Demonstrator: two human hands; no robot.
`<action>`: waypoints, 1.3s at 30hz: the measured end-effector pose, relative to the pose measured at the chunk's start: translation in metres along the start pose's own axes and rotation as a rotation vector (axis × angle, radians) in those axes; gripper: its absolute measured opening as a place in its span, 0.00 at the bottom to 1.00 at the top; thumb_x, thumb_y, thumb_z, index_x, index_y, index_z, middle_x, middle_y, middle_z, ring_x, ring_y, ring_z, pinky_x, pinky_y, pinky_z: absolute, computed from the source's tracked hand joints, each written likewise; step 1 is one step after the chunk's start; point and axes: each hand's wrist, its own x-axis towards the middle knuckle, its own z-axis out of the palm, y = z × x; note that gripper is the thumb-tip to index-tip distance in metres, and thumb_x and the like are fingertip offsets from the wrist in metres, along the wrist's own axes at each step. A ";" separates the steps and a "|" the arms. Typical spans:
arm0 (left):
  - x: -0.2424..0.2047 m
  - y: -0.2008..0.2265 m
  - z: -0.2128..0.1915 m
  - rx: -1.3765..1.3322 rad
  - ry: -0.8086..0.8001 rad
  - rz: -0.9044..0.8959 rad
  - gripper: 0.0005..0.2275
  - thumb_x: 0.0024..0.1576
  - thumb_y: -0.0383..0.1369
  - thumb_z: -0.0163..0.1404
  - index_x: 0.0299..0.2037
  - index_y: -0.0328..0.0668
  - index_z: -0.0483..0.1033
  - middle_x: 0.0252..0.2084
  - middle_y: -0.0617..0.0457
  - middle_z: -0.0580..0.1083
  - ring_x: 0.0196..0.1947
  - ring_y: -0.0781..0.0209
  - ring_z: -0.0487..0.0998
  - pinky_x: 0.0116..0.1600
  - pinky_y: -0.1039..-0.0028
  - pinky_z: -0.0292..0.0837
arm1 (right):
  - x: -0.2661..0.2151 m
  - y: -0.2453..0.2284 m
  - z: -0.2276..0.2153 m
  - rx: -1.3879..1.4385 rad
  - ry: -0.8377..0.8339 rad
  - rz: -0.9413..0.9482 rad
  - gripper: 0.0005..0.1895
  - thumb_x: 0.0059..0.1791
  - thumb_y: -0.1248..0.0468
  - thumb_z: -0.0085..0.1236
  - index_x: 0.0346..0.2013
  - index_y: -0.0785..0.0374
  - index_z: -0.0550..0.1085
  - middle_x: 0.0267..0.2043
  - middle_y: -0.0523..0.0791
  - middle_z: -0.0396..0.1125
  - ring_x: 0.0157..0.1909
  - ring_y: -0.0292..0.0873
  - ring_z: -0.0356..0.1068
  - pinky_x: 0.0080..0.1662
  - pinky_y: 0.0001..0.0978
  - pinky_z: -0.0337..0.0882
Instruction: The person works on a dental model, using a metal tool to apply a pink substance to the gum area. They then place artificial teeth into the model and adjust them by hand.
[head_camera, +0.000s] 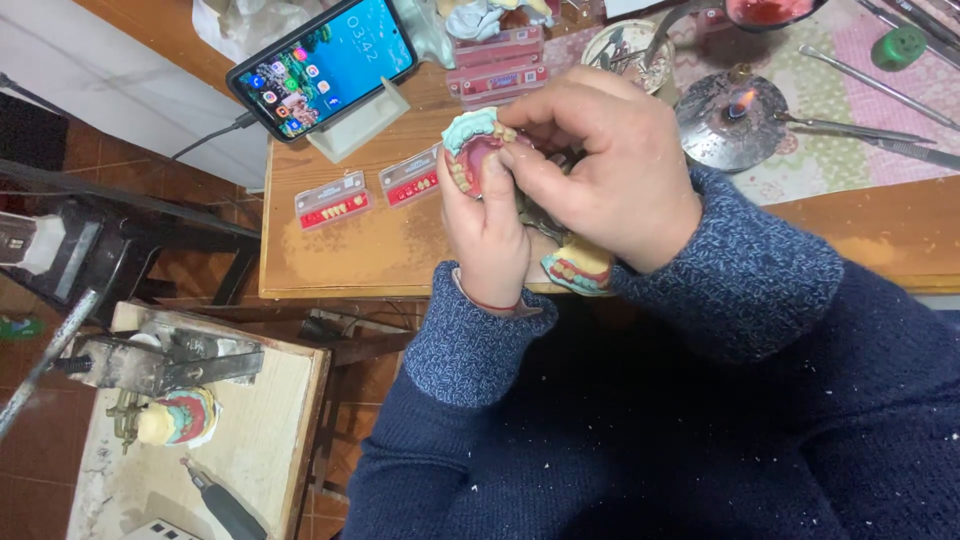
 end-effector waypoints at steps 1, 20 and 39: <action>0.000 0.000 0.001 0.000 -0.001 0.000 0.13 0.72 0.31 0.43 0.64 0.34 0.63 0.57 0.49 0.71 0.57 0.63 0.73 0.65 0.71 0.71 | -0.001 0.001 0.000 0.000 0.001 0.001 0.09 0.53 0.67 0.67 0.48 0.65 0.79 0.40 0.45 0.71 0.39 0.38 0.75 0.42 0.29 0.75; -0.001 0.005 0.001 0.058 -0.010 0.019 0.14 0.73 0.32 0.43 0.64 0.34 0.64 0.57 0.49 0.72 0.56 0.63 0.73 0.65 0.70 0.71 | -0.002 0.004 0.001 -0.032 0.011 -0.034 0.08 0.54 0.68 0.66 0.48 0.64 0.79 0.40 0.45 0.70 0.39 0.40 0.74 0.43 0.29 0.75; 0.007 0.015 0.009 -0.380 -0.019 -0.134 0.11 0.71 0.31 0.45 0.60 0.34 0.66 0.52 0.47 0.74 0.51 0.53 0.80 0.59 0.62 0.76 | -0.062 0.017 -0.060 -0.451 -0.316 -0.329 0.49 0.38 0.52 0.71 0.66 0.69 0.59 0.69 0.60 0.56 0.73 0.67 0.53 0.68 0.62 0.57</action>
